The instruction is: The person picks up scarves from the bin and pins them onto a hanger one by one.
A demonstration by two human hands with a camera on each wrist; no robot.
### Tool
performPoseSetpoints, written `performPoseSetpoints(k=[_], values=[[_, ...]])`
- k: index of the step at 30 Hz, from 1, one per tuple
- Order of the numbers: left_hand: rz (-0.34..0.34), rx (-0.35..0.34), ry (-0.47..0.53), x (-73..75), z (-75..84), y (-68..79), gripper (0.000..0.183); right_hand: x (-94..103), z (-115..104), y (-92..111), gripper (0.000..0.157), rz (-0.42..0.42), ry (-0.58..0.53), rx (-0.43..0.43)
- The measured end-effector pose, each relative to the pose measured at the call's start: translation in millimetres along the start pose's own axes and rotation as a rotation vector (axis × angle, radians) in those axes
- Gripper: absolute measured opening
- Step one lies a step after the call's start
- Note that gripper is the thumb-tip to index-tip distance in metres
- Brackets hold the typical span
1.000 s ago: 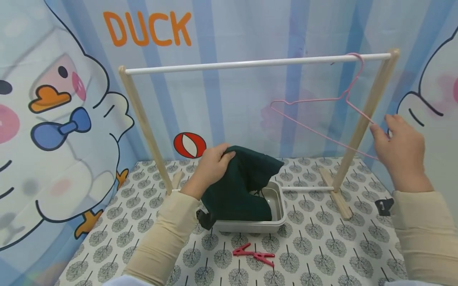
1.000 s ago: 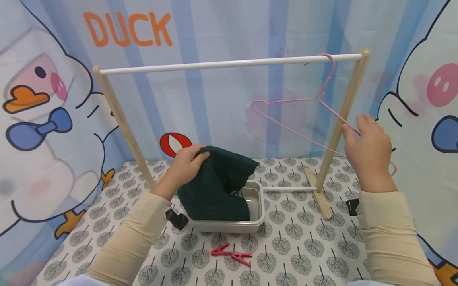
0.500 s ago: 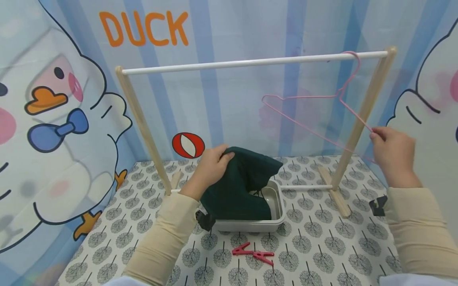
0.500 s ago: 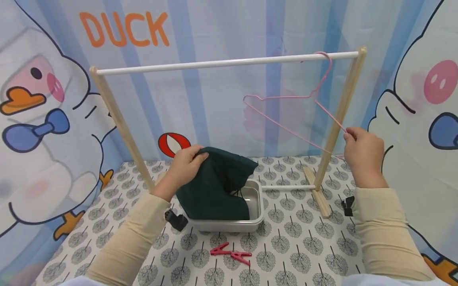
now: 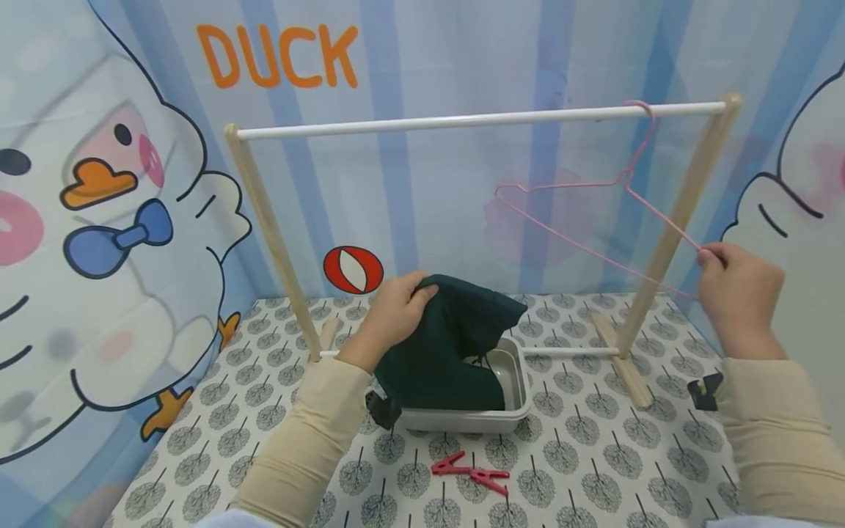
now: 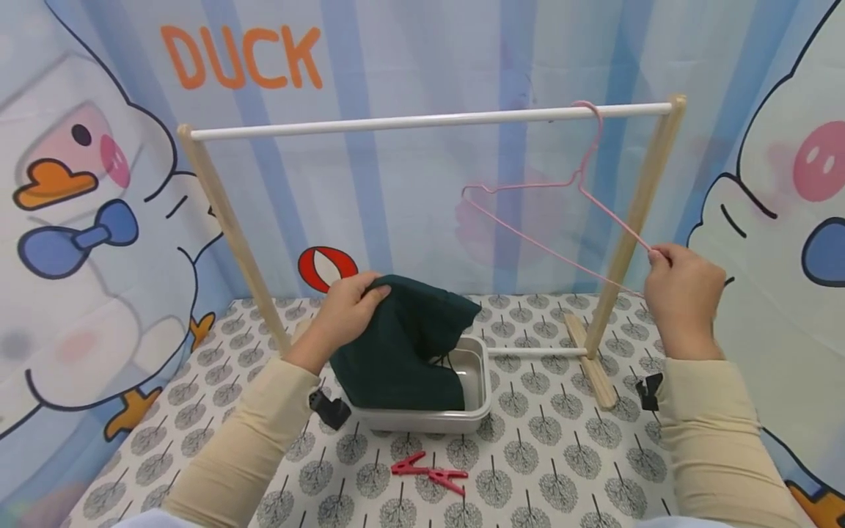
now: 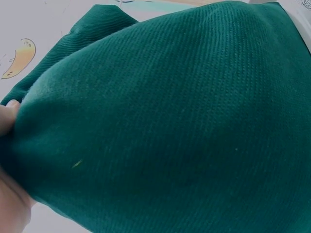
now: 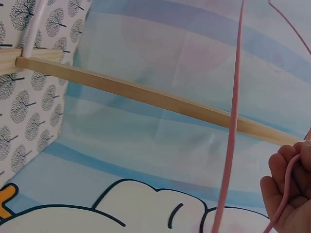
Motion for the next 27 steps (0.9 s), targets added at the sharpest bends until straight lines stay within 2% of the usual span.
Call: performPoseSetpoints(k=[4, 8, 12, 17, 22, 24, 27], values=[[0.005, -0.004, -0.011, 0.0, 0.1, -0.7, 0.025, 4.7, -7.4, -0.7, 0.031, 0.106, -0.036, 0.064], [0.005, -0.010, -0.017, -0.6, -0.1, -1.2, 0.025, 8.4, -13.7, 1.9, 0.029, 0.156, -0.061, 0.093], [0.002, -0.006, -0.008, -0.9, -0.3, -1.4, 0.025, 9.5, -19.7, 8.2, 0.026, 0.179, -0.074, 0.134], [0.009, -0.011, -0.007, -0.3, -0.6, -1.9, 0.026, 2.2, -21.5, 20.6, 0.026, 0.164, -0.091, 0.153], [0.000, -0.003, 0.004, 0.8, -0.3, -1.4, 0.026, -7.4, -16.4, 32.7, 0.031, 0.131, -0.092, 0.111], [-0.008, 0.004, 0.009, 0.8, -0.5, -1.0, 0.026, -8.6, -15.3, 34.3, 0.030, 0.151, -0.103, 0.101], [-0.012, 0.008, 0.013, 0.6, -1.5, -0.5, 0.026, -6.4, -18.4, 32.3, 0.027, 0.215, -0.124, 0.131]])
Point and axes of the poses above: each hand's wrist, its own y-axis away from the middle knuckle, its own x-axis out of the back of the hand, z = x × y, the point moved 2 cm from there along -y, towards the middle knuckle, and after that the axes turned 6 degrees about z, right-handed, at the moved point
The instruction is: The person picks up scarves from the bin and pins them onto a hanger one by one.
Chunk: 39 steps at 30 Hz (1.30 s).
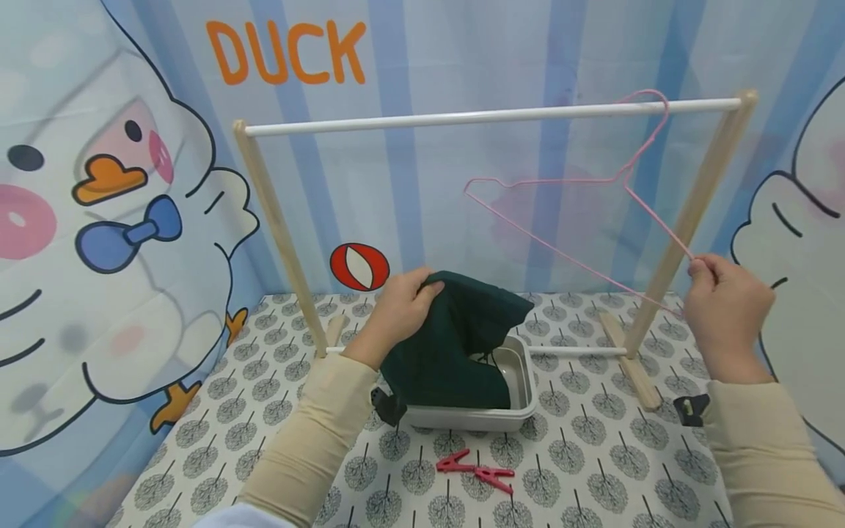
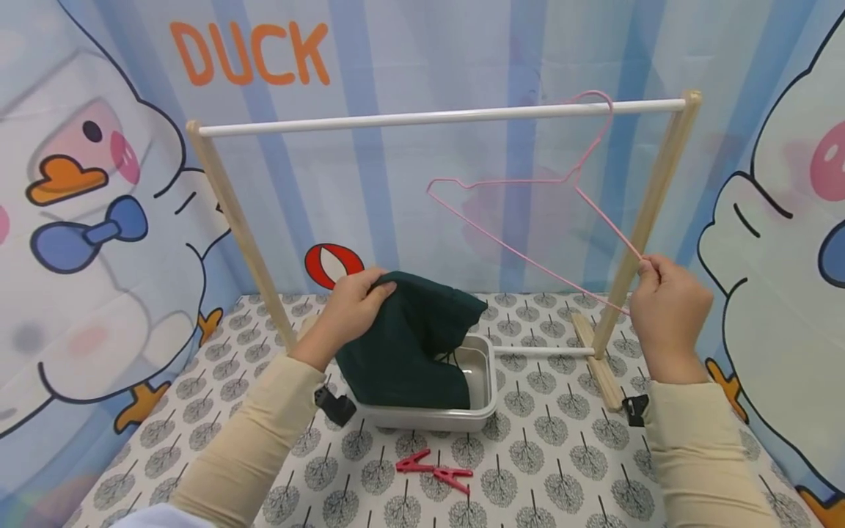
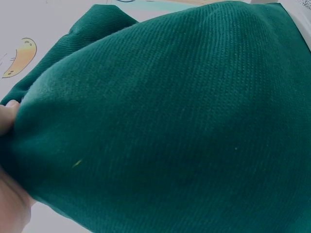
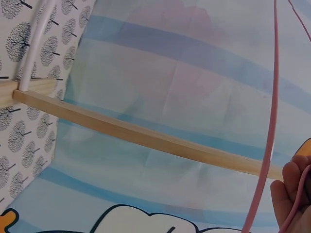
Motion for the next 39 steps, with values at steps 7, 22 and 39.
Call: performPoseSetpoints(k=[7, 22, 39], values=[[0.005, -0.008, -0.013, -0.7, 0.4, -0.4, 0.026, 7.6, -10.0, -8.4, 0.028, 0.060, -0.034, 0.028], [0.038, -0.072, -0.025, 5.1, 9.4, -4.3, 0.024, -9.7, 3.1, 31.5, 0.024, 0.004, -0.010, 0.096], [0.145, -0.210, 0.030, 16.1, 24.6, -9.6, 0.015, -52.3, 3.3, 90.4, 0.019, -0.188, -0.059, -0.027]])
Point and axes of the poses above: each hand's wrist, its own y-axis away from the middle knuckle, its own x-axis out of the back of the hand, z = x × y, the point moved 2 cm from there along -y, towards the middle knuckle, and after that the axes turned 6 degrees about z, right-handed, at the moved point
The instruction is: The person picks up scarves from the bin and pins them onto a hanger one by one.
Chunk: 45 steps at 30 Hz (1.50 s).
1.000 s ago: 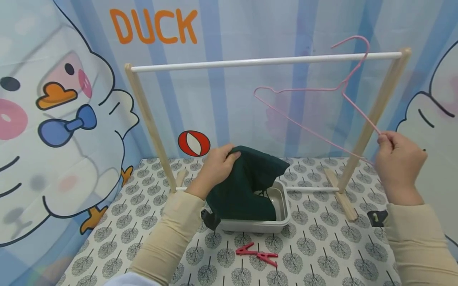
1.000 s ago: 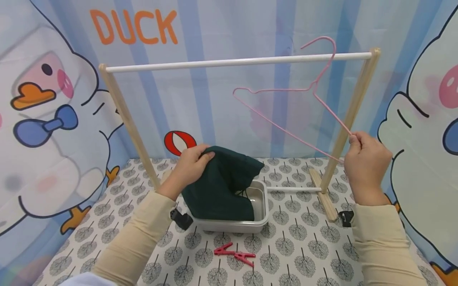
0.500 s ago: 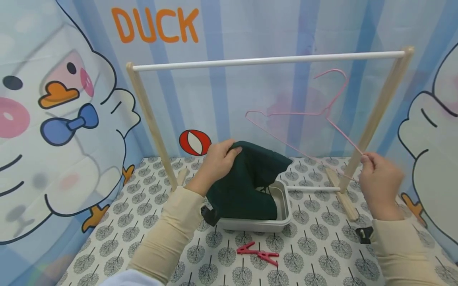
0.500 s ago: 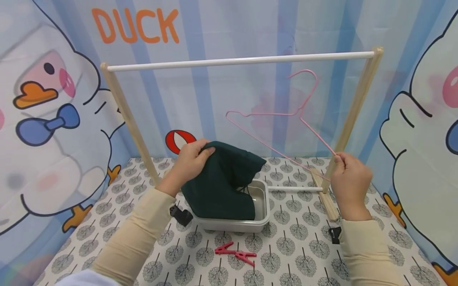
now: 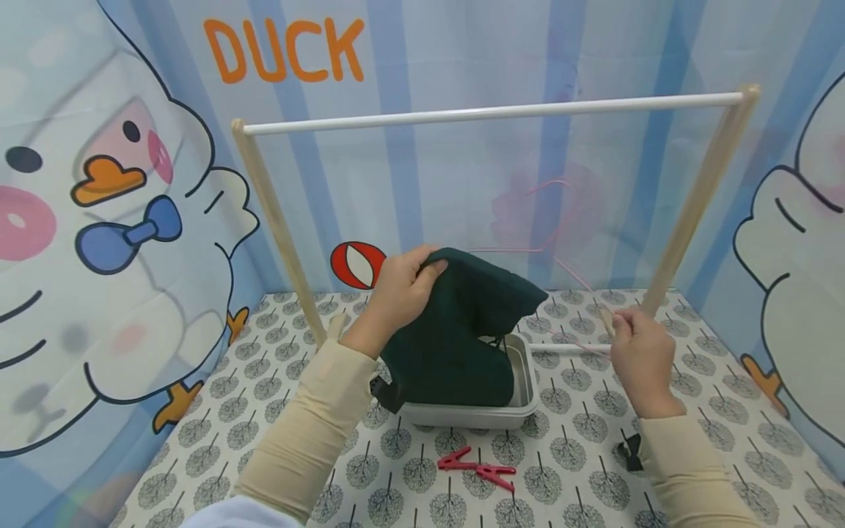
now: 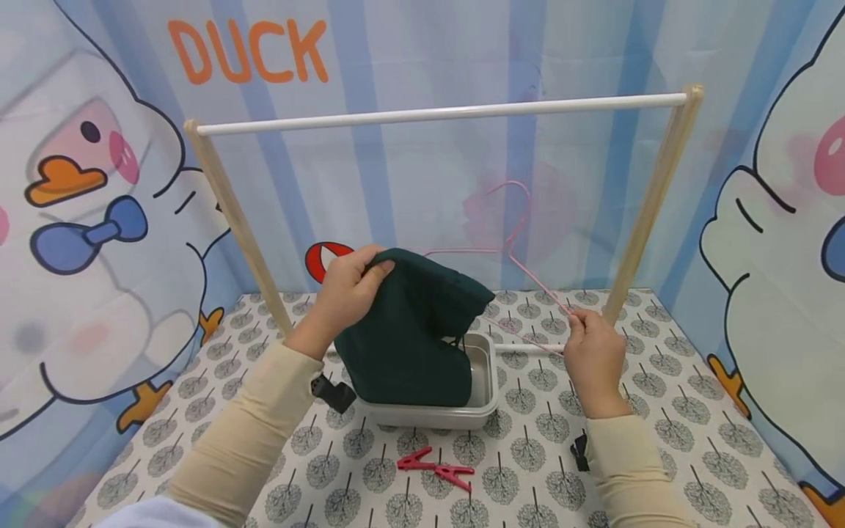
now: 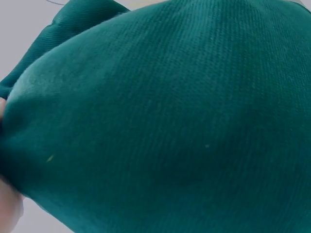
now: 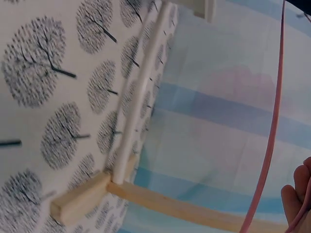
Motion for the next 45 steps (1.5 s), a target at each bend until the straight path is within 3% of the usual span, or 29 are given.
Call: performPoseSetpoints(k=[7, 14, 17, 22, 31, 34, 40, 45], values=[[0.066, -0.067, 0.022, 2.2, 7.0, -2.4, 0.015, -22.3, -3.7, 19.9, 0.020, -0.098, 0.022, -0.092], [0.196, -0.155, 0.053, 5.9, 11.5, -6.3, 0.014, -35.0, -16.0, 35.3, 0.019, -0.174, 0.022, -0.060], [0.251, -0.155, 0.055, 6.4, 9.7, -7.1, 0.014, -36.8, -22.3, 40.5, 0.017, -0.200, 0.005, -0.056], [0.305, -0.073, 0.064, 6.4, 3.6, -6.9, 0.016, -35.8, -31.7, 46.6, 0.012, -0.194, -0.041, -0.036], [0.328, 0.181, 0.068, 2.1, -21.1, 0.4, 0.020, -27.0, -47.1, 56.3, 0.013, -0.249, -0.074, -0.058], [0.334, 0.206, 0.090, 1.0, -24.8, 2.0, 0.020, -26.8, -46.1, 58.8, 0.012, -0.237, -0.075, -0.060], [0.324, 0.086, 0.140, 1.2, -13.2, 0.6, 0.019, -32.7, -36.2, 62.1, 0.012, -0.227, -0.034, -0.084], [0.354, -0.017, 0.163, 4.7, 3.1, -4.3, 0.019, -35.2, -36.4, 61.5, 0.013, -0.242, -0.009, -0.066]])
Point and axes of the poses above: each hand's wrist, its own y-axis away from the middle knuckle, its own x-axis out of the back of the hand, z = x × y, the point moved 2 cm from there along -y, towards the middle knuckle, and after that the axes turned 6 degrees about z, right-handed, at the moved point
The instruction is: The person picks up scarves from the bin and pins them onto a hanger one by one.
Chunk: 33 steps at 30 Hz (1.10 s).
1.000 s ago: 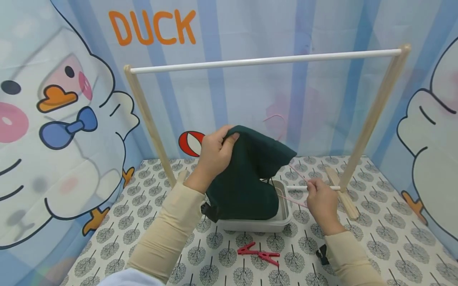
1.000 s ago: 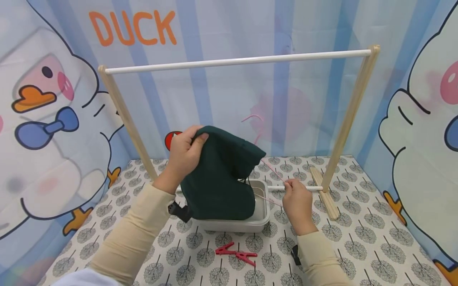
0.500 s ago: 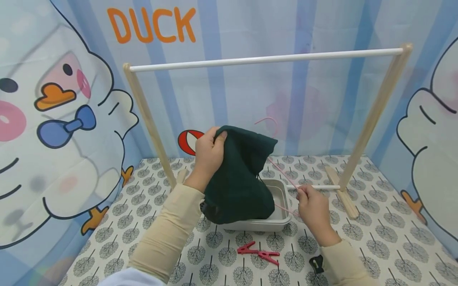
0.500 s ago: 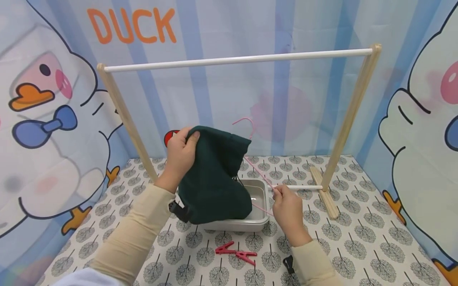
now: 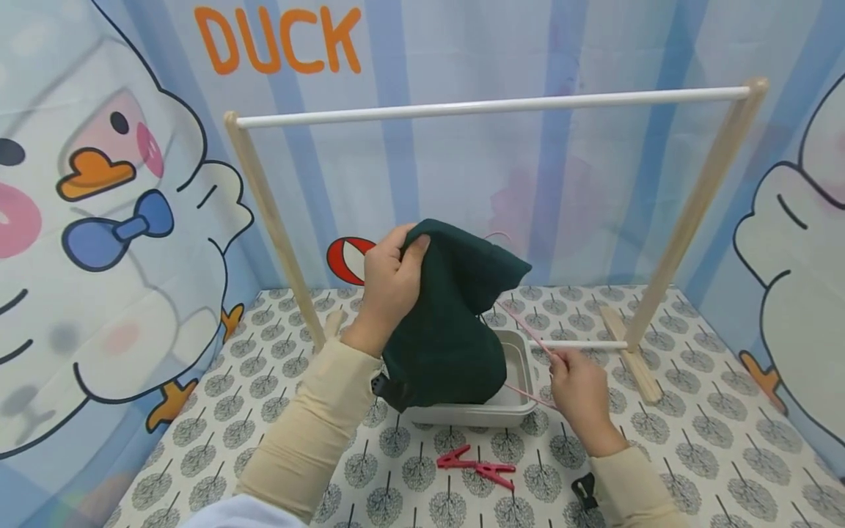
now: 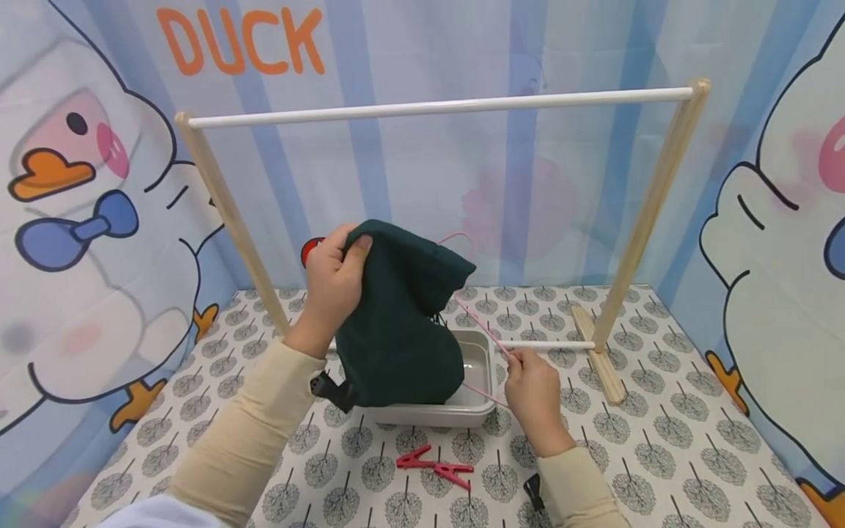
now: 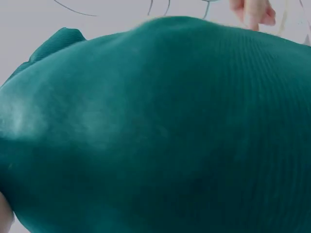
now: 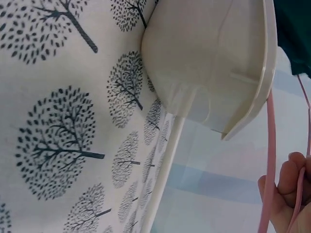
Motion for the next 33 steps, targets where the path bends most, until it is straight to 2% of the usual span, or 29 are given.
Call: performPoseSetpoints(k=[3, 6, 10, 14, 18, 23, 30, 33], values=[[0.013, -0.015, 0.021, 0.0, 7.3, -2.3, 0.019, -0.2, -2.5, 0.8, 0.012, -0.007, 0.000, 0.013], [0.018, 0.008, 0.017, -0.7, 7.4, -3.4, 0.019, 1.3, -5.4, 0.2, 0.013, -0.002, -0.013, 0.013], [0.027, 0.104, -0.012, -0.8, -5.3, 0.2, 0.019, 5.8, -10.7, -1.1, 0.014, -0.016, -0.032, -0.013], [0.057, 0.212, -0.056, 1.6, -22.2, 6.5, 0.020, 9.3, -15.3, -0.5, 0.017, -0.068, -0.058, -0.038], [0.069, 0.286, -0.106, 4.5, -34.8, 12.1, 0.021, 11.6, -14.7, 1.4, 0.017, -0.086, -0.078, -0.064], [0.078, 0.388, -0.197, 7.5, -50.2, 21.2, 0.022, 13.9, -9.8, 1.6, 0.016, -0.047, -0.070, -0.078], [0.066, 0.466, -0.248, 8.3, -65.9, 31.3, 0.022, 21.0, -15.2, -1.0, 0.015, 0.036, -0.112, 0.010], [0.044, 0.515, -0.292, 8.7, -72.1, 34.9, 0.023, 24.0, -17.5, -1.3, 0.013, 0.068, -0.122, 0.019]])
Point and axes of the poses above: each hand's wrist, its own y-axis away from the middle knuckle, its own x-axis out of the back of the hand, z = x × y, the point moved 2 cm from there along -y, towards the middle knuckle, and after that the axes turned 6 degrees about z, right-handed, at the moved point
